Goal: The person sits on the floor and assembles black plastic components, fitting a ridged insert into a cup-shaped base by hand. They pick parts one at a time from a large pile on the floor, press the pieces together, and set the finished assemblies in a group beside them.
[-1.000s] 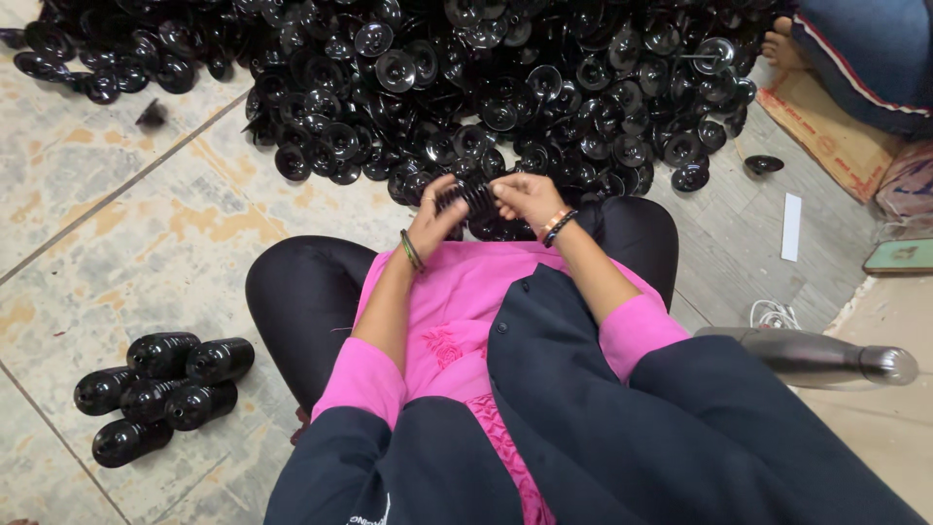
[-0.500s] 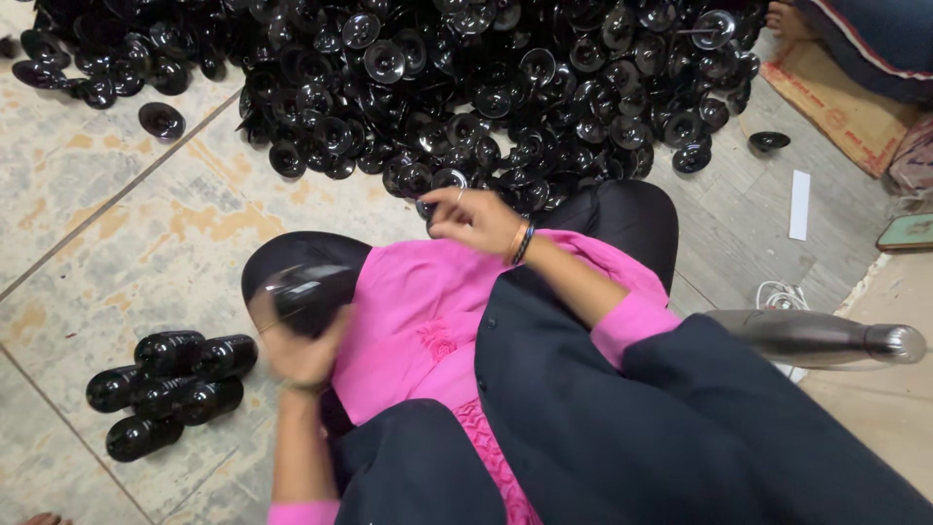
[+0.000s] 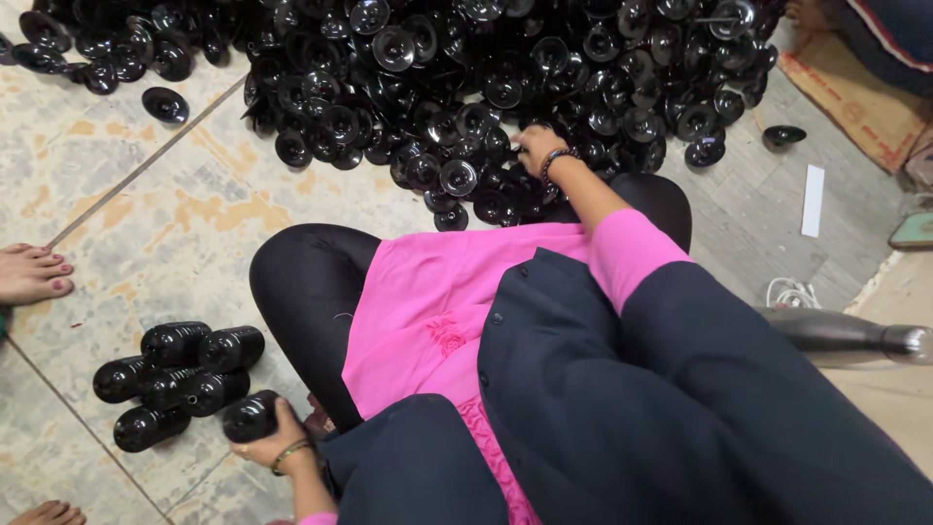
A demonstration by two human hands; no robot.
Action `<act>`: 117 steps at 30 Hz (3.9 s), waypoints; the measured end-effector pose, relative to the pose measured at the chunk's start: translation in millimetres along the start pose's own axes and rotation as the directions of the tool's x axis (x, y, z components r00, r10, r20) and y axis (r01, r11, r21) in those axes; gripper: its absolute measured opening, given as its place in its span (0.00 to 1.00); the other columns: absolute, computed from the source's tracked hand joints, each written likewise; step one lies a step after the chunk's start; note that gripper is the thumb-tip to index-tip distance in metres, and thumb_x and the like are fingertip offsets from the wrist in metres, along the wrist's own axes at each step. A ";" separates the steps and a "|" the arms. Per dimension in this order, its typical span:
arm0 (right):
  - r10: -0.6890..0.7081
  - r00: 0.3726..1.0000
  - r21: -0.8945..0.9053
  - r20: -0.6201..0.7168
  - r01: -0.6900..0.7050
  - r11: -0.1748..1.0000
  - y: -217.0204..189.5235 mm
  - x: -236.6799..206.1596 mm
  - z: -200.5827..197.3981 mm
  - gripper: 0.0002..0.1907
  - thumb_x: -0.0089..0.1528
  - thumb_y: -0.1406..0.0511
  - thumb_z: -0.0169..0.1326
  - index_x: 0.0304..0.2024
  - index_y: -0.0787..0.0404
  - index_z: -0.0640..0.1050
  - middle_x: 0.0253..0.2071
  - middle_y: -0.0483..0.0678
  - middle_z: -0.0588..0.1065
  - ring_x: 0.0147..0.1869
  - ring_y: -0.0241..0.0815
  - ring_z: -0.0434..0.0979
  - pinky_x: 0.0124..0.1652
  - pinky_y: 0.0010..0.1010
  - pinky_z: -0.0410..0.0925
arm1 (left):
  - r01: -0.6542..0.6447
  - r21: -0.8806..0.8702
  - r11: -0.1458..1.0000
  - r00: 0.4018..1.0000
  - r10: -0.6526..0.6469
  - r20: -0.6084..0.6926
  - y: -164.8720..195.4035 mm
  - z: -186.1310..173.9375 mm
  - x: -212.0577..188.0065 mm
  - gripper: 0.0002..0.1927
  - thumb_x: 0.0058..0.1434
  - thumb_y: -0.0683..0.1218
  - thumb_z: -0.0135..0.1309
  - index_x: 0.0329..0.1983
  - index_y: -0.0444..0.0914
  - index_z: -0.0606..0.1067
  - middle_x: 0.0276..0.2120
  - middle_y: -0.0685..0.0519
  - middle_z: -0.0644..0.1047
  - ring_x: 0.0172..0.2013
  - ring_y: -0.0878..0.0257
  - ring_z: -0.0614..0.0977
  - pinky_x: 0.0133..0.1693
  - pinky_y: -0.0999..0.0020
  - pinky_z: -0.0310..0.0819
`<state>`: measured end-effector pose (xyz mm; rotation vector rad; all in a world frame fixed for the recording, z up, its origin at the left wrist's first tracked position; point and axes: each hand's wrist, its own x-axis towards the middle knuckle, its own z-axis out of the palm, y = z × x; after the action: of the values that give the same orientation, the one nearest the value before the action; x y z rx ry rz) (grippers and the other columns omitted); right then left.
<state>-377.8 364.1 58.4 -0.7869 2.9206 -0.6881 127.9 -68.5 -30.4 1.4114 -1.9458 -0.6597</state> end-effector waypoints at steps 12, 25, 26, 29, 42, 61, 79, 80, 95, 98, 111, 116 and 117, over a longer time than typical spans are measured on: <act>0.122 0.992 0.100 -0.040 -0.118 0.988 23.2 -20.1 -8.0 0.07 0.58 0.67 0.60 0.38 0.59 0.84 0.41 0.56 0.79 0.48 0.56 0.80 0.49 0.42 0.72 | -0.294 0.680 0.672 0.341 -0.590 0.732 26.2 -34.7 55.2 0.39 0.53 0.72 0.59 0.40 0.30 0.83 0.35 0.38 0.84 0.41 0.44 0.85 0.50 0.51 0.79; 0.183 0.895 -0.236 0.406 -0.091 0.968 -16.6 -17.8 -10.1 0.29 0.53 0.51 0.66 0.57 0.46 0.78 0.56 0.53 0.73 0.61 0.58 0.72 0.56 0.52 0.67 | -0.153 -0.652 0.742 0.195 0.670 0.716 363.9 124.9 -29.4 0.17 0.64 0.49 0.61 0.51 0.34 0.77 0.45 0.49 0.81 0.42 0.63 0.83 0.43 0.71 0.80; 0.199 0.886 -0.281 0.418 -0.082 0.956 -19.3 -20.7 -10.0 0.33 0.51 0.51 0.68 0.59 0.44 0.76 0.58 0.52 0.71 0.62 0.58 0.69 0.57 0.54 0.65 | 0.001 -0.551 0.835 0.143 0.545 0.826 369.8 152.1 -47.5 0.17 0.63 0.48 0.61 0.50 0.34 0.77 0.41 0.50 0.82 0.36 0.64 0.83 0.38 0.71 0.79; 0.198 0.898 -0.415 0.394 -0.019 0.910 -25.3 -28.0 -1.1 0.38 0.47 0.58 0.68 0.62 0.39 0.75 0.61 0.52 0.68 0.64 0.56 0.69 0.58 0.50 0.67 | 0.027 -0.640 0.768 0.194 0.624 0.757 369.3 221.4 -88.9 0.15 0.63 0.48 0.63 0.47 0.33 0.78 0.39 0.50 0.83 0.38 0.66 0.84 0.42 0.73 0.80; 0.050 0.993 0.383 -0.106 -0.006 0.924 -52.6 -24.9 -2.9 0.29 0.54 0.59 0.64 0.58 0.53 0.77 0.51 0.57 0.74 0.57 0.56 0.76 0.57 0.41 0.71 | 0.674 -0.006 0.739 -0.114 0.112 0.987 342.1 244.7 -90.2 0.34 0.65 0.65 0.47 0.67 0.42 0.63 0.57 0.50 0.75 0.51 0.55 0.82 0.49 0.58 0.79; -0.016 0.993 0.627 -0.114 0.084 0.774 -87.2 -60.3 14.4 0.09 0.62 0.71 0.61 0.45 0.65 0.84 0.39 0.49 0.79 0.37 0.36 0.81 0.36 0.25 0.73 | 0.794 -0.074 0.604 -0.070 0.211 0.975 342.6 256.7 -94.6 0.42 0.62 0.78 0.34 0.54 0.40 0.74 0.42 0.49 0.81 0.39 0.57 0.85 0.37 0.61 0.85; -0.210 0.960 0.578 -0.184 0.278 0.767 -76.5 -60.4 45.3 0.36 0.55 0.65 0.71 0.64 0.64 0.73 0.57 0.52 0.73 0.56 0.44 0.75 0.51 0.34 0.73 | 0.650 -0.319 0.689 0.037 0.391 0.920 343.4 256.0 -99.2 0.39 0.69 0.71 0.28 0.59 0.35 0.70 0.40 0.51 0.80 0.36 0.63 0.85 0.36 0.70 0.82; -0.349 0.899 0.453 -0.263 0.435 0.779 -81.1 -61.7 41.1 0.40 0.53 0.64 0.73 0.66 0.64 0.71 0.61 0.53 0.70 0.61 0.47 0.73 0.54 0.36 0.72 | 0.613 -0.372 0.697 0.029 0.451 0.892 343.7 255.0 -98.9 0.41 0.71 0.72 0.28 0.58 0.34 0.71 0.38 0.49 0.80 0.34 0.62 0.84 0.35 0.70 0.81; -0.152 0.985 0.342 0.079 0.116 0.933 -85.6 -74.0 49.3 0.42 0.51 0.52 0.74 0.64 0.57 0.72 0.49 0.56 0.75 0.51 0.52 0.79 0.51 0.35 0.74 | 0.872 -0.158 0.463 0.063 0.213 0.975 342.0 265.8 -89.4 0.41 0.67 0.76 0.38 0.61 0.36 0.67 0.38 0.52 0.76 0.38 0.61 0.79 0.40 0.66 0.78; -0.081 0.992 0.316 0.095 0.047 0.947 -116.0 -80.5 43.9 0.46 0.49 0.47 0.70 0.64 0.60 0.70 0.52 0.60 0.74 0.49 0.60 0.78 0.47 0.43 0.73 | 0.717 -0.112 0.688 0.021 0.139 0.990 339.4 263.8 -93.1 0.38 0.64 0.72 0.41 0.59 0.37 0.71 0.41 0.51 0.78 0.42 0.62 0.80 0.42 0.67 0.80; -0.032 0.999 0.516 -0.003 0.029 0.856 -63.1 -65.3 39.6 0.10 0.62 0.64 0.60 0.46 0.58 0.81 0.44 0.52 0.80 0.46 0.51 0.83 0.47 0.38 0.75 | 0.498 -0.003 0.867 -0.151 0.089 0.985 342.0 254.1 -106.6 0.46 0.61 0.75 0.33 0.67 0.36 0.60 0.45 0.37 0.77 0.32 0.50 0.82 0.33 0.55 0.78; -0.001 0.922 0.344 -0.386 0.145 0.928 -86.5 -71.2 44.0 0.04 0.61 0.67 0.60 0.37 0.61 0.77 0.50 0.53 0.78 0.54 0.56 0.80 0.51 0.41 0.74 | 0.737 0.003 0.676 -0.021 0.019 1.000 348.9 250.0 -91.7 0.49 0.59 0.78 0.33 0.66 0.36 0.62 0.47 0.38 0.79 0.37 0.51 0.84 0.35 0.56 0.83; -0.088 0.917 0.341 -0.388 0.232 0.911 -96.5 -75.9 47.2 0.05 0.60 0.67 0.59 0.37 0.61 0.77 0.52 0.54 0.77 0.56 0.56 0.79 0.54 0.42 0.73 | 0.777 -0.010 0.629 0.001 0.015 1.000 346.6 252.4 -89.0 0.49 0.59 0.78 0.33 0.64 0.34 0.65 0.47 0.38 0.80 0.38 0.51 0.85 0.35 0.56 0.83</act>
<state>-259.4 307.1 51.5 -0.9471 2.8814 -1.5182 -259.4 127.0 29.6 1.0825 -1.5550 -2.9468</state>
